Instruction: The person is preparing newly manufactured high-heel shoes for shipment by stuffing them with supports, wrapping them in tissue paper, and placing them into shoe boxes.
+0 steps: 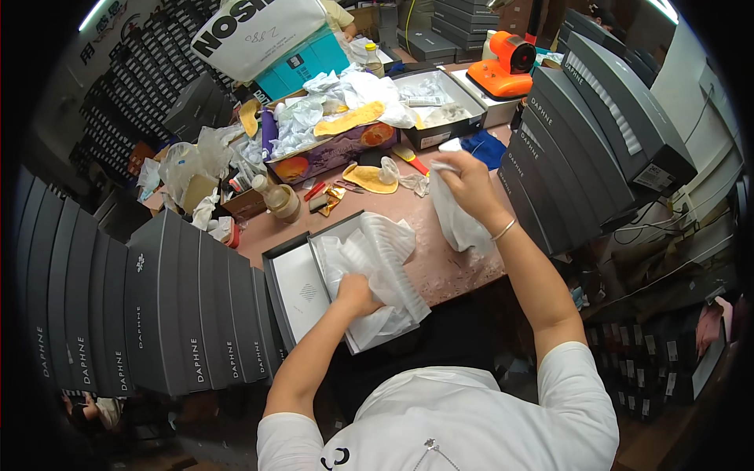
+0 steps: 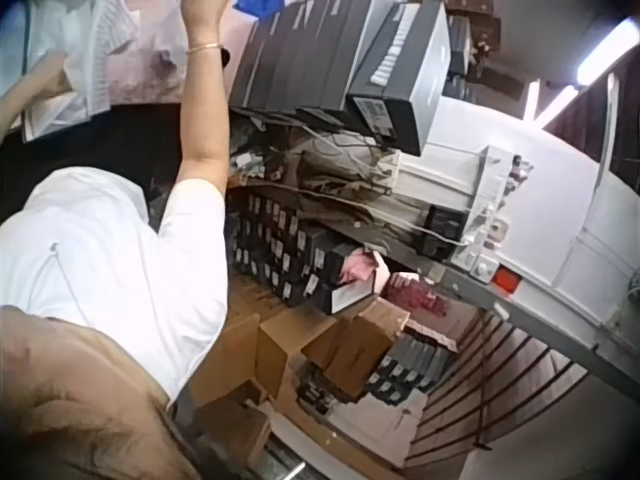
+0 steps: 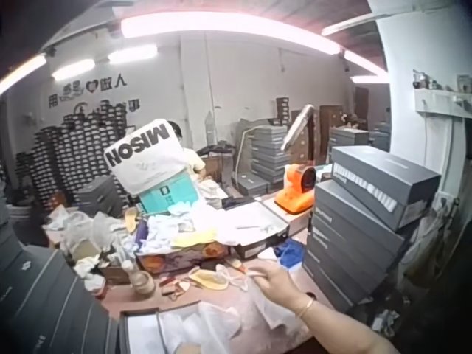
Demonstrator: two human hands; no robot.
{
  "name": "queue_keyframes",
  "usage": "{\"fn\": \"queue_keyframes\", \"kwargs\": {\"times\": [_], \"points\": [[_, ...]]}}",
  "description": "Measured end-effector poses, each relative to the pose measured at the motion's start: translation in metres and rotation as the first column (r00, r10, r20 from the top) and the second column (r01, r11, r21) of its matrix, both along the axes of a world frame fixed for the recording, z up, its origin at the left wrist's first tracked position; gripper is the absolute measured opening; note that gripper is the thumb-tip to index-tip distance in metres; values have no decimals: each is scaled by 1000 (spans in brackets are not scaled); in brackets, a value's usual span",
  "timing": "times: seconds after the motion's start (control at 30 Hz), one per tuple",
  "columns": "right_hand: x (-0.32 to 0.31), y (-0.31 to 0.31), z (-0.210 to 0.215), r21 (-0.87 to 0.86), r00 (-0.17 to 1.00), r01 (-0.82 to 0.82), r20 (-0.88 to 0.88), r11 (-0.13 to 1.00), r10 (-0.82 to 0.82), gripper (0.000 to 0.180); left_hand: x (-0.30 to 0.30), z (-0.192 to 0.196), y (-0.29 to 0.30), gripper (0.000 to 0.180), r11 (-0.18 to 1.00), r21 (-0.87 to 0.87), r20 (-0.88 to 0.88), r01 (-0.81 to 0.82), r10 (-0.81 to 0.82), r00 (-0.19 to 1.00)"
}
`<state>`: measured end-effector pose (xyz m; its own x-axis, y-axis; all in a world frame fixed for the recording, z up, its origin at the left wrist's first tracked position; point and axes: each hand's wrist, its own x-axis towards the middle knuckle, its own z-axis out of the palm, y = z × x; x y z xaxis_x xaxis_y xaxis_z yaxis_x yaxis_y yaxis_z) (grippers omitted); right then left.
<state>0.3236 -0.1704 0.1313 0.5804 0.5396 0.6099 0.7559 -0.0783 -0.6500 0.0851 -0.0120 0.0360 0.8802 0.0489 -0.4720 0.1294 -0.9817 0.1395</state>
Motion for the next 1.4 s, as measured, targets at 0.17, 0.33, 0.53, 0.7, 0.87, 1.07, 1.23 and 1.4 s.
{"fn": "queue_keyframes", "kwargs": {"times": [0.17,0.33,0.53,0.7,0.87,1.07,1.23,1.4], "points": [[-93,13,85,229,867,-408,-206,884,454,32,-39,1,7,29,-133,-990,-106,37,902,419],[-248,6,44,304,249,-890,-302,341,920,26,-63,59,-69,35,-796,-536,-623,282,598,505],[-211,-44,-35,388,-209,-895,-801,221,561,66,-163,26,-6,43,-575,-800,-506,173,801,321],[-184,-47,-20,-225,665,-726,-471,650,580,95,-108,83,24,74,290,-896,144,-335,905,400],[-186,20,-93,-263,880,-397,-380,879,283,71,-33,-23,8,80,-142,-989,-144,-30,981,130],[-122,-12,-78,-429,936,-271,-326,861,132,54,-21,-54,-36,87,194,-897,85,-396,958,275],[15,-107,-144,-796,901,433,370,423,-225,69,-9,-73,-41,97,369,-843,242,-392,910,335],[48,-56,-151,-661,985,171,143,731,-101,67,-30,-42,-76,104,511,-738,341,-439,845,411]]}}
